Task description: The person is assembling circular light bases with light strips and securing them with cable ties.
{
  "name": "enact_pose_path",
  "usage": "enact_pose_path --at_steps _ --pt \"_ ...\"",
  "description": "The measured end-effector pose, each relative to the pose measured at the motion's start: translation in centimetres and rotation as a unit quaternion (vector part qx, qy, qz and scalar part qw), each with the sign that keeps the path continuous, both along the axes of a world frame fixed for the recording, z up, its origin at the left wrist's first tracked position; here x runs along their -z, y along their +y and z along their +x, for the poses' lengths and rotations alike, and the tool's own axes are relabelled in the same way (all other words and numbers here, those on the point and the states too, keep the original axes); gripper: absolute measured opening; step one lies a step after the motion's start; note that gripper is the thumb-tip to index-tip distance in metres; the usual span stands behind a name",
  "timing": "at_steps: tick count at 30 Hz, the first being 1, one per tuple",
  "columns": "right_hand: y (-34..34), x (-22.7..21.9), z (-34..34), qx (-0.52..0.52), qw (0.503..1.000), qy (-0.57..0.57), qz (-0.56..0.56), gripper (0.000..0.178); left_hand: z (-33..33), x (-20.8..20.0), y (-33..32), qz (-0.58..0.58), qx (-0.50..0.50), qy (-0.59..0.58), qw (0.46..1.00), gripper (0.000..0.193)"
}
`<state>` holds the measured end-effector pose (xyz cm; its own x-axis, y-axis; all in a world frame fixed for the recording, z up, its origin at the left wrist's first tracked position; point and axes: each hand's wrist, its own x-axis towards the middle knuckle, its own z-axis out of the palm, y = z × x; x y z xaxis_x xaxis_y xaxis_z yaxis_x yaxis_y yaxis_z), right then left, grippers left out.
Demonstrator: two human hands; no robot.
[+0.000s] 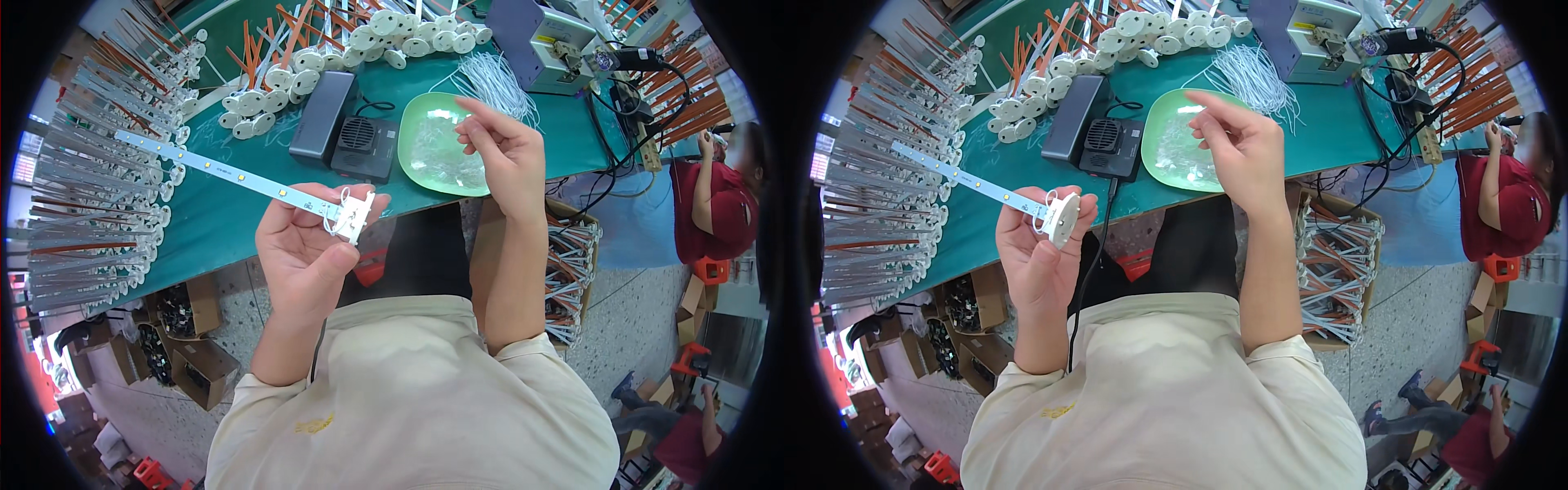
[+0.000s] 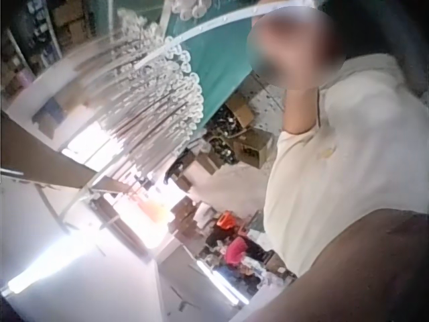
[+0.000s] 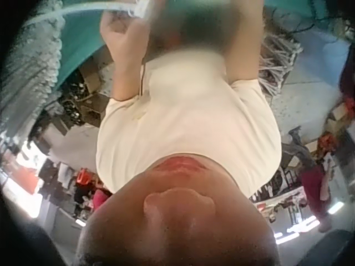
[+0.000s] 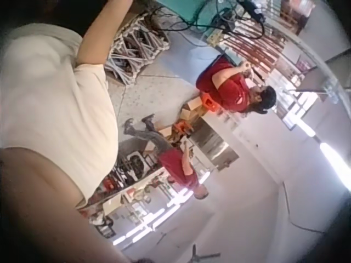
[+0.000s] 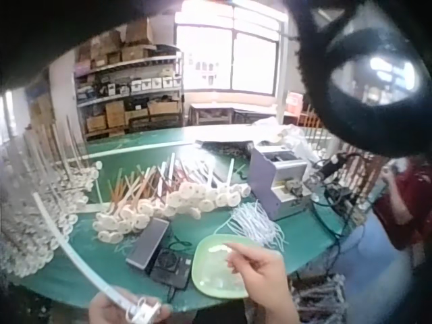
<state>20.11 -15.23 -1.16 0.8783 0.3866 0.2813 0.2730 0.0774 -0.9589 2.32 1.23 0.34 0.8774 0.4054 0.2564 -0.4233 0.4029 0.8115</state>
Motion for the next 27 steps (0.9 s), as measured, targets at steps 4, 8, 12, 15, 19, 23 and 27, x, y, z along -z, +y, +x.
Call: enact_pose_path --at_steps 4,8,12,15,19,23,27 --pt "0.1 -0.3 -0.7 -0.004 1.0 0.025 -0.007 0.02 0.3 -0.2 -0.2 -0.049 0.025 -0.027 0.998 0.044" --pt "0.5 -1.0 -1.6 0.02 0.998 0.051 0.033 0.012 0.7 -0.3 -0.4 -0.053 0.038 -0.039 0.997 0.04" --pt "1.1 -2.9 -4.4 0.012 0.998 -0.016 0.052 0.009 1.6 -0.8 -0.6 -0.125 0.04 -0.059 0.99 0.032" --pt "0.9 -4.3 -5.9 0.013 0.995 -0.086 0.039 0.009 2.0 -0.9 -0.6 -0.143 0.03 -0.075 0.987 0.032" --pt "2.3 -5.5 -8.7 -0.023 0.985 -0.169 0.023 0.01 2.5 -0.9 -0.7 -0.198 0.042 -0.102 0.974 0.033" --pt "3.1 -5.9 -9.6 -0.007 0.975 -0.223 0.013 0.009 2.3 -0.6 -0.7 -0.177 0.044 -0.116 0.977 0.033" --pt "3.7 -6.1 -9.6 0.018 0.968 -0.251 -0.015 0.009 2.2 -0.6 -0.8 -0.165 0.034 -0.116 0.979 0.036"
